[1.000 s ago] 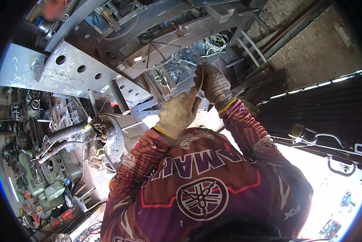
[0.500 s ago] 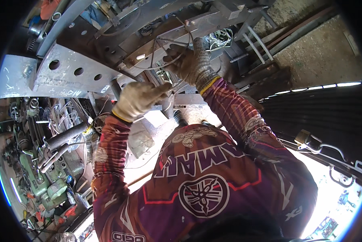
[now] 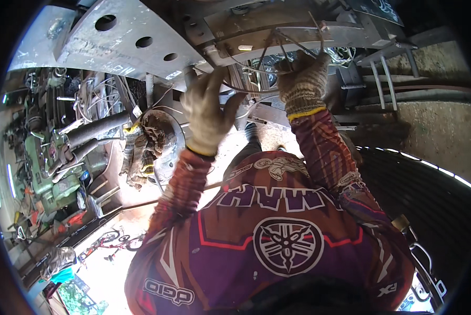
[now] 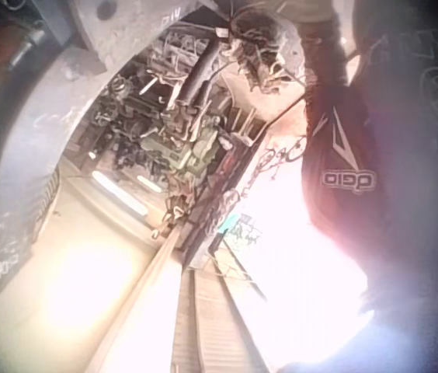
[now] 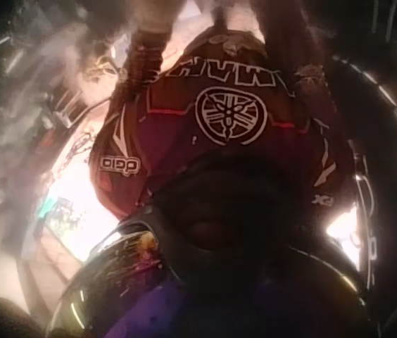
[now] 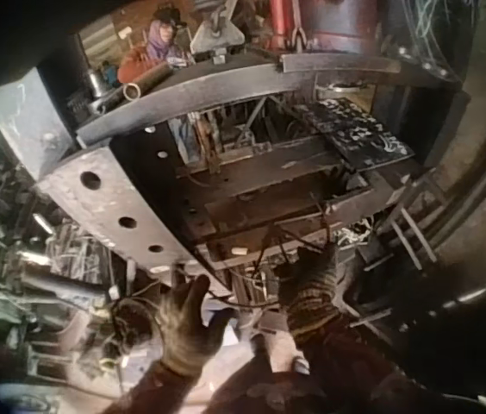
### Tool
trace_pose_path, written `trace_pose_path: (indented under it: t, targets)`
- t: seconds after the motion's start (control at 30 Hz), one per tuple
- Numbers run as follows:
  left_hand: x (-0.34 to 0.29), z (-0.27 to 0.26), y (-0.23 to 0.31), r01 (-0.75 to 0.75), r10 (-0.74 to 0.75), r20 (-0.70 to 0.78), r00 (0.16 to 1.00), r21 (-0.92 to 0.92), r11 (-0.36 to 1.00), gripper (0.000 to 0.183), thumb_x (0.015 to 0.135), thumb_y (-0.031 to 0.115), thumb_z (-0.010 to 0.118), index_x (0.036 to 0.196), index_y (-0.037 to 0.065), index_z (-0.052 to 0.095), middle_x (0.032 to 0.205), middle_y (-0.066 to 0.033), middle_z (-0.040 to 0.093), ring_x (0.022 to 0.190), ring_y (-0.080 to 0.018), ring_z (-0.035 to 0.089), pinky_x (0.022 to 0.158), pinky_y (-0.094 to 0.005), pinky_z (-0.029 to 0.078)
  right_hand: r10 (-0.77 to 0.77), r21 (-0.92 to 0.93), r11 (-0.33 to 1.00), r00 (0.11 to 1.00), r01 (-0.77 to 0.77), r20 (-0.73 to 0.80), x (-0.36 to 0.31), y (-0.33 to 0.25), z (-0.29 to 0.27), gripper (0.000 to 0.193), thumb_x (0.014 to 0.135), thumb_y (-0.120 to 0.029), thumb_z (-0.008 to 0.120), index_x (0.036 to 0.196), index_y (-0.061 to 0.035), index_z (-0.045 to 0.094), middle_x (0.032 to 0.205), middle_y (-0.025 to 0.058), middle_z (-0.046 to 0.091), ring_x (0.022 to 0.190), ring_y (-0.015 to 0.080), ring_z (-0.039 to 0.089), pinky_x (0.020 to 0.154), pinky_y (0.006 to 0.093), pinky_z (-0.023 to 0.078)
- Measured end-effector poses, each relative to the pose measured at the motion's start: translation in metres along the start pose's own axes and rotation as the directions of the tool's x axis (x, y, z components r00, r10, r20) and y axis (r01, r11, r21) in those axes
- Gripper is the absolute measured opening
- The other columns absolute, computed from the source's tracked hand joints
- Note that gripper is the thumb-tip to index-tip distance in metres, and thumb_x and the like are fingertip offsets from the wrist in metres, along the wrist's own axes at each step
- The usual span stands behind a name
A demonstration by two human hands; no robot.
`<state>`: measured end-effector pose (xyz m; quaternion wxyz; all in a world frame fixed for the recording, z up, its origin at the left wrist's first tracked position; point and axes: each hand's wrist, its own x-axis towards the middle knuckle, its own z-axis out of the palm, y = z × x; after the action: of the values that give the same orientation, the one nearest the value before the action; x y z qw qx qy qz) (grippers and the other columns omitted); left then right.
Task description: The person twists and bends pieces of metal wire using their gloved hands to secure components on a large industrial structure.
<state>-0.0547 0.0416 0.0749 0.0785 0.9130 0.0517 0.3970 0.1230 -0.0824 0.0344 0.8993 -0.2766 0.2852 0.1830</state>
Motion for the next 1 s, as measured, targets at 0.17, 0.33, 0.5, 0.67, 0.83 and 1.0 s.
trace_pose_path:
  t: [0.17,0.33,0.5,0.67,0.83,1.0]
  targets:
    - [-0.028,0.020,0.045,0.692,-0.729,0.524,0.440,-0.715,-0.096,0.043,0.106,0.024,0.047,0.136,-0.005,0.052,0.107,-0.0136,0.067,0.089,-0.0196,0.068,0.078,-0.0352,0.058,0.010,-0.004,1.000,1.000,-0.010,-0.019,-0.003,0.003,0.005,0.062,0.090,-0.066,0.060,0.101,-0.0050,0.059,0.099,0.0081,0.053,0.091,0.0303,0.049,0.079,0.0512,0.046]
    - [0.003,0.026,0.035,0.787,-0.700,0.469,0.538,-0.577,0.219,0.034,0.105,0.023,0.044,0.119,-0.002,0.063,0.096,-0.0106,0.064,0.079,-0.0156,0.066,0.071,-0.0299,0.057,0.000,-0.053,0.999,1.000,-0.001,-0.030,-0.007,0.003,0.006,0.064,0.090,-0.067,0.059,0.108,-0.0052,0.057,0.103,0.0093,0.052,0.092,0.0289,0.050,0.082,0.0496,0.047]
    - [-0.001,0.029,0.010,0.589,-0.496,0.349,0.795,-0.244,0.771,0.029,0.104,0.018,0.042,0.106,0.002,0.067,0.091,-0.0123,0.064,0.074,-0.0197,0.066,0.065,-0.0318,0.054,-0.006,-0.072,0.997,0.996,-0.001,-0.091,-0.010,0.002,0.011,0.065,0.089,-0.068,0.059,0.113,-0.0073,0.057,0.113,0.0083,0.050,0.094,0.0268,0.050,0.087,0.0506,0.048]
    - [0.011,0.029,-0.004,0.590,-0.462,0.418,0.782,-0.259,0.765,0.032,0.103,0.022,0.043,0.107,0.003,0.067,0.092,-0.0135,0.065,0.076,-0.0230,0.066,0.069,-0.0333,0.052,-0.010,-0.096,0.995,0.992,-0.002,-0.123,-0.016,0.003,0.015,0.065,0.089,-0.069,0.058,0.115,-0.0083,0.058,0.113,0.0087,0.051,0.093,0.0260,0.051,0.085,0.0498,0.050]
    - [0.022,0.029,-0.018,0.746,-0.502,0.564,0.656,-0.381,0.546,0.039,0.102,0.030,0.045,0.108,0.000,0.070,0.088,-0.0102,0.067,0.074,-0.0149,0.062,0.067,-0.0287,0.050,-0.040,-0.137,0.990,0.994,0.026,-0.101,-0.006,0.008,0.015,0.072,0.089,-0.074,0.051,0.114,-0.0083,0.061,0.108,0.0091,0.053,0.090,0.0264,0.053,0.083,0.0488,0.051]
    - [0.021,0.037,-0.018,0.824,-0.581,0.672,0.459,-0.567,-0.005,0.029,0.103,0.024,0.050,0.103,-0.001,0.065,0.082,-0.0070,0.066,0.069,-0.0141,0.063,0.063,-0.0263,0.053,0.019,-0.150,0.988,0.995,-0.033,-0.096,-0.011,0.012,0.017,0.074,0.089,-0.076,0.048,0.115,-0.0080,0.061,0.108,0.0093,0.054,0.089,0.0265,0.054,0.082,0.0491,0.051]
